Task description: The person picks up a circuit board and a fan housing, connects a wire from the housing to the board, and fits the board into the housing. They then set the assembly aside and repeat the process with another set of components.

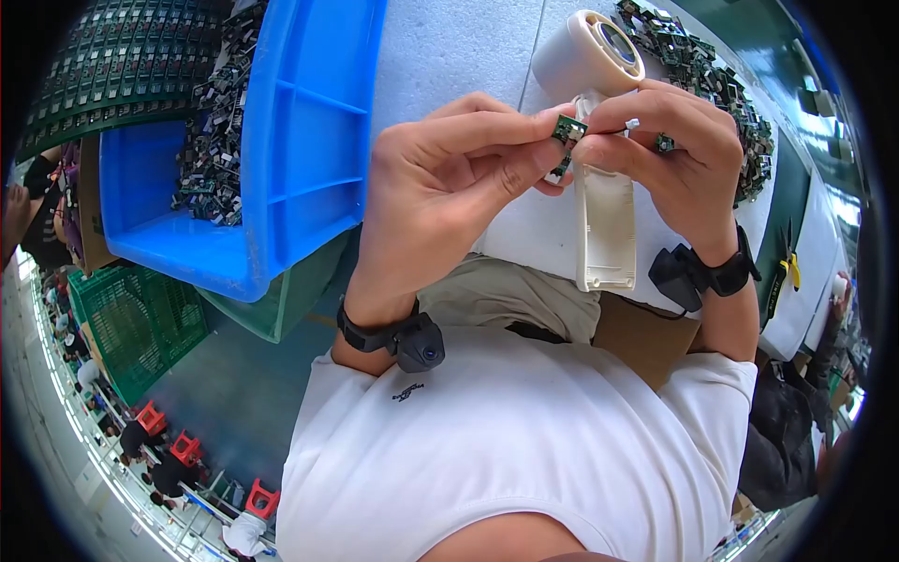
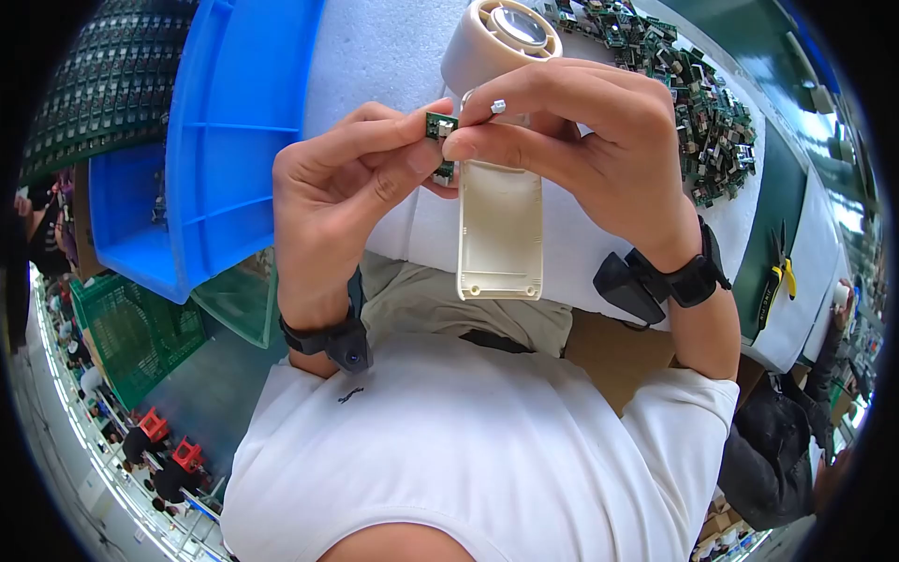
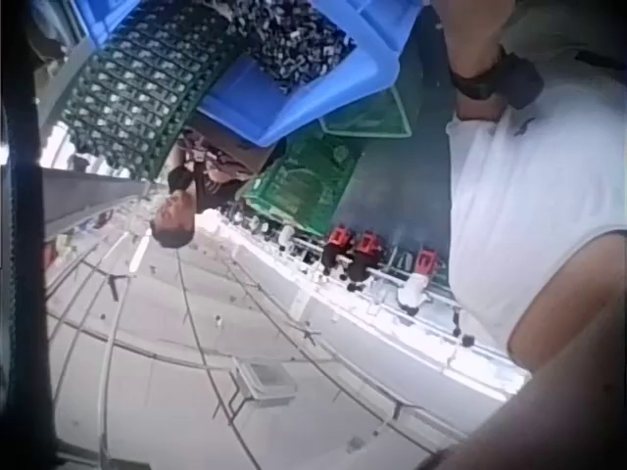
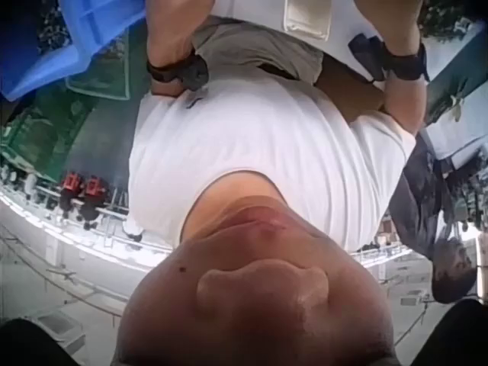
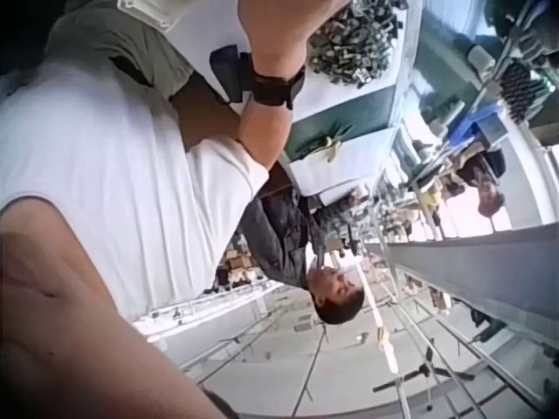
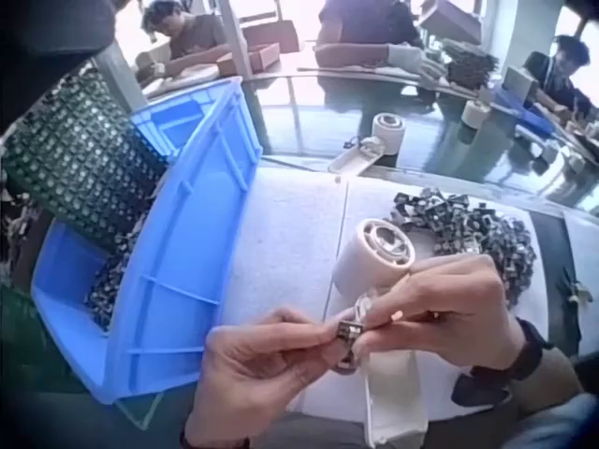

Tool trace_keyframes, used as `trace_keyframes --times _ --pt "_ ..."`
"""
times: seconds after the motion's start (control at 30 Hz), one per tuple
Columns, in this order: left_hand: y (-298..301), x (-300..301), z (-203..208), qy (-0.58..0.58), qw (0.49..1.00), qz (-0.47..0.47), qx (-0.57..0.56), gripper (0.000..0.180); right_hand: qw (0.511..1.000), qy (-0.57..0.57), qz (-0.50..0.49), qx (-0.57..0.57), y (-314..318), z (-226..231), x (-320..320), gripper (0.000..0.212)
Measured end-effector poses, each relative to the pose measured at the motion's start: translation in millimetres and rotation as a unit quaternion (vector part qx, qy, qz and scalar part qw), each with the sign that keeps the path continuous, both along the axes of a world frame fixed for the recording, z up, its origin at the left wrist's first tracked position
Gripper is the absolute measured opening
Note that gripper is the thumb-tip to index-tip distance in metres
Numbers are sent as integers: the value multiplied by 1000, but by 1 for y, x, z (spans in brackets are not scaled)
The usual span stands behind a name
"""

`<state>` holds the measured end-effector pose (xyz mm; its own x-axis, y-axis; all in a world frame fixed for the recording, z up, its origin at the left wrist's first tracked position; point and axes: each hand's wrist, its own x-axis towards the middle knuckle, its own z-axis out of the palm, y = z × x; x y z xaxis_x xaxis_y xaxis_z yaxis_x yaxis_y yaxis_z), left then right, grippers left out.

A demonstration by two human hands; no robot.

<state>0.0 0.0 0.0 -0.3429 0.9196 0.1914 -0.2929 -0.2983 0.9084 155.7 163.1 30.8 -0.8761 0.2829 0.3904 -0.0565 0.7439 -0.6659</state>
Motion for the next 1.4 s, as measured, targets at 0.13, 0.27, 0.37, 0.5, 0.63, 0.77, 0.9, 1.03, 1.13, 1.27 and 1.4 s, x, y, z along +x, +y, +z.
trace_keyframes --times 0.13,0.27,0.37,0.5,0.63,0.77,0.9,1.03,1.13,1.27,1.4 --pt "-2 1 0 3 1000 -5 -3 27 997 77 1 -4 -2 -5 -5 18" --pt "-4 1 3 12 1000 10 -9 27 997 77 6 3 -3 -5 -6 17" --pt "-7 -5 11 127 990 33 -48 27 1000 13 -15 20 -8 -2 -3 16" --pt "-1 8 27 185 948 260 14 18 994 29 41 102 -7 -2 -5 16" --pt "-10 -1 67 -228 964 65 117 34 994 43 37 91 -9 -4 -6 15" --pt "14 -31 71 -456 830 -243 210 47 997 21 45 56 -10 -1 -9 14" --pt "37 -15 82 -660 684 -258 174 50 997 38 52 31 -10 -7 -5 14" --pt "36 14 92 -778 559 -241 158 51 998 35 52 12 -12 -8 -5 14" --pt "40 15 89 -688 677 -199 171 54 998 41 47 34 -14 -9 -6 15" --pt "42 17 93 -749 618 -190 146 52 997 35 44 44 -13 -9 -4 16" --pt "41 21 94 -665 707 -195 144 51 998 38 42 24 -11 -12 -1 17"
